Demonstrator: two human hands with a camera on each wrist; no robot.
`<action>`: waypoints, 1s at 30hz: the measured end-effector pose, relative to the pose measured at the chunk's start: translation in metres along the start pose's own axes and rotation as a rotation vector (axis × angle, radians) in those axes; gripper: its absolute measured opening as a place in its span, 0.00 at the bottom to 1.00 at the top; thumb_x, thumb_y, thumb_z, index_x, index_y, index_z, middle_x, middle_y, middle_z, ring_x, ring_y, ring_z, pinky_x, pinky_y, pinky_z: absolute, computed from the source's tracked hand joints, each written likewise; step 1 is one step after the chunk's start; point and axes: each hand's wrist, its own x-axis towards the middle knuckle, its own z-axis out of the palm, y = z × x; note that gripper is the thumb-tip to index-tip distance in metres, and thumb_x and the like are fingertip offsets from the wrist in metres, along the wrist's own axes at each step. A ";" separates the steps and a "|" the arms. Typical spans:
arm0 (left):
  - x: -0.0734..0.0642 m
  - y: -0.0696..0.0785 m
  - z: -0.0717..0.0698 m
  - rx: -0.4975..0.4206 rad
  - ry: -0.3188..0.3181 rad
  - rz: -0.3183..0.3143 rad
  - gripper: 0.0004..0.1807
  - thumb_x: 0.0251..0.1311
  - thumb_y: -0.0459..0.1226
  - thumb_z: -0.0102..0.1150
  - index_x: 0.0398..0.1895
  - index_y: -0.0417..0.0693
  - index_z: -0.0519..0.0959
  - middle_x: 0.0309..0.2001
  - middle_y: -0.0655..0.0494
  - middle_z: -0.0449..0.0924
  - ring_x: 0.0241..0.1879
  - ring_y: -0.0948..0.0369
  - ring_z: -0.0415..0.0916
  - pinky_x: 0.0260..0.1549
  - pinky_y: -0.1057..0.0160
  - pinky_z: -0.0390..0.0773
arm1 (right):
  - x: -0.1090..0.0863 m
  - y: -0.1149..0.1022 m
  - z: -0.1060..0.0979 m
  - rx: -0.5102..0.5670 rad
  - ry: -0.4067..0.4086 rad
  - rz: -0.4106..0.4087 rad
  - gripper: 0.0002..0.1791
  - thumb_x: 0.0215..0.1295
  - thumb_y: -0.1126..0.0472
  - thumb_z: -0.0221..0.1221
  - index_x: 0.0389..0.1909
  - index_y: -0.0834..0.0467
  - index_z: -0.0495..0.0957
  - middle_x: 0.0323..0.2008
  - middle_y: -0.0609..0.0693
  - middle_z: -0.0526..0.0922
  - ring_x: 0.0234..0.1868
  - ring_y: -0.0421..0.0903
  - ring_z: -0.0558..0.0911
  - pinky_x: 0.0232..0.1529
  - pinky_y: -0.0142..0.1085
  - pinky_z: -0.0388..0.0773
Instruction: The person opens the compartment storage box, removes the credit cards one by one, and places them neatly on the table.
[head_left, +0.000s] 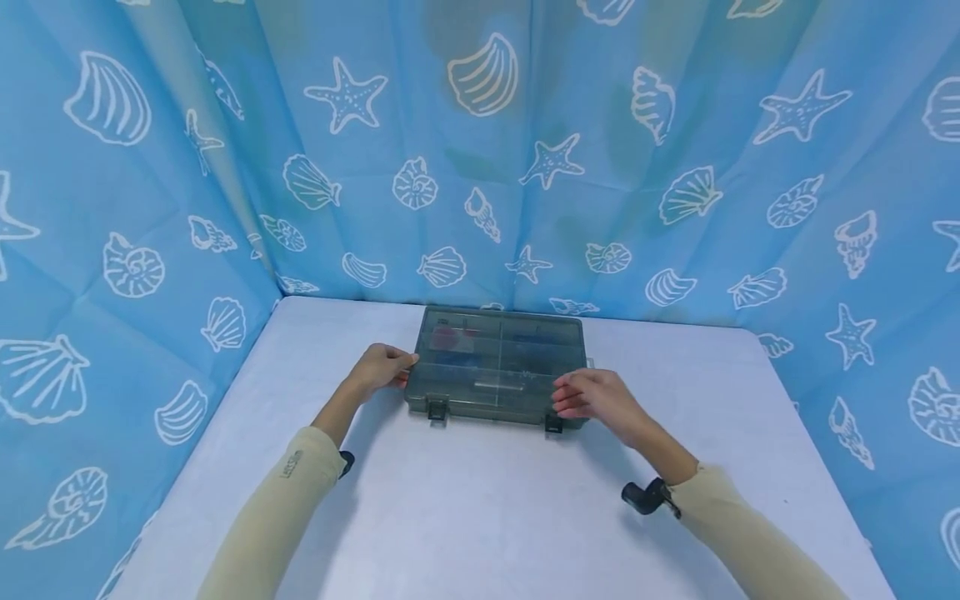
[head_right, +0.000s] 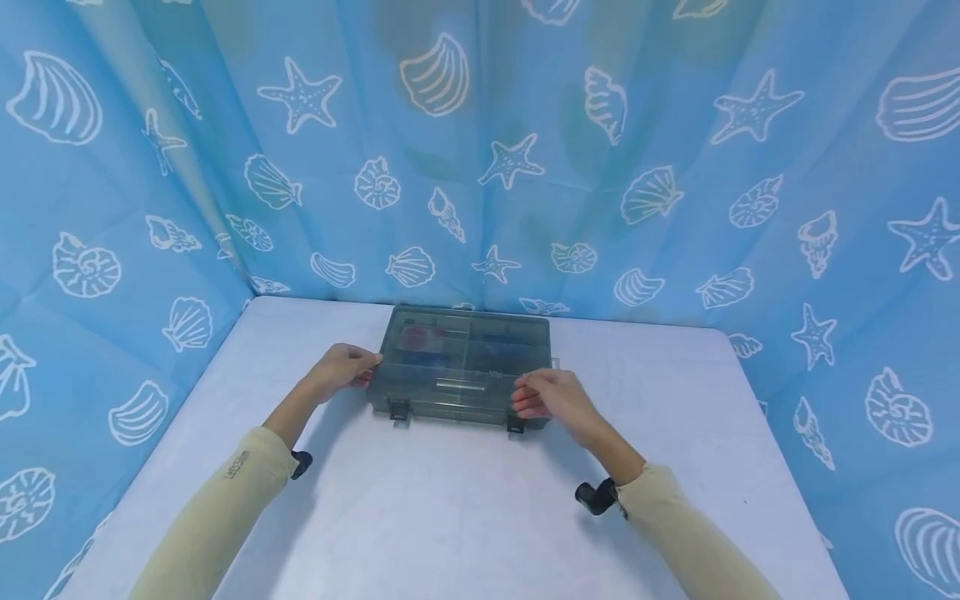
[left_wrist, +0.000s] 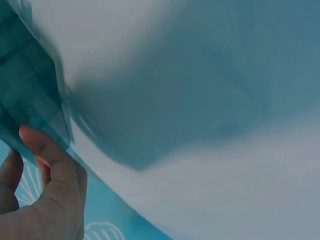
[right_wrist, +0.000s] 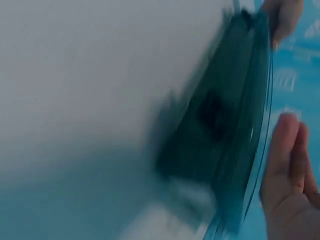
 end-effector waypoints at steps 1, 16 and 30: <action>0.000 -0.001 -0.001 -0.001 0.005 0.010 0.21 0.68 0.44 0.58 0.53 0.35 0.77 0.46 0.44 0.78 0.39 0.55 0.79 0.38 0.60 0.82 | -0.001 0.001 -0.010 -0.081 0.066 0.003 0.22 0.76 0.56 0.47 0.55 0.71 0.72 0.45 0.63 0.80 0.45 0.55 0.83 0.46 0.41 0.81; -0.026 0.008 0.001 0.072 0.017 0.099 0.37 0.74 0.58 0.32 0.58 0.33 0.75 0.53 0.40 0.78 0.50 0.50 0.76 0.47 0.55 0.79 | -0.006 0.004 -0.028 -0.164 0.047 0.184 0.40 0.77 0.42 0.39 0.71 0.72 0.51 0.69 0.69 0.57 0.68 0.64 0.62 0.64 0.52 0.65; -0.035 0.035 -0.014 0.041 0.050 0.186 0.46 0.69 0.67 0.24 0.66 0.38 0.70 0.63 0.40 0.71 0.61 0.47 0.70 0.61 0.49 0.68 | -0.014 -0.040 -0.034 -0.132 0.029 0.039 0.45 0.76 0.36 0.31 0.73 0.72 0.45 0.73 0.69 0.50 0.74 0.62 0.50 0.70 0.50 0.52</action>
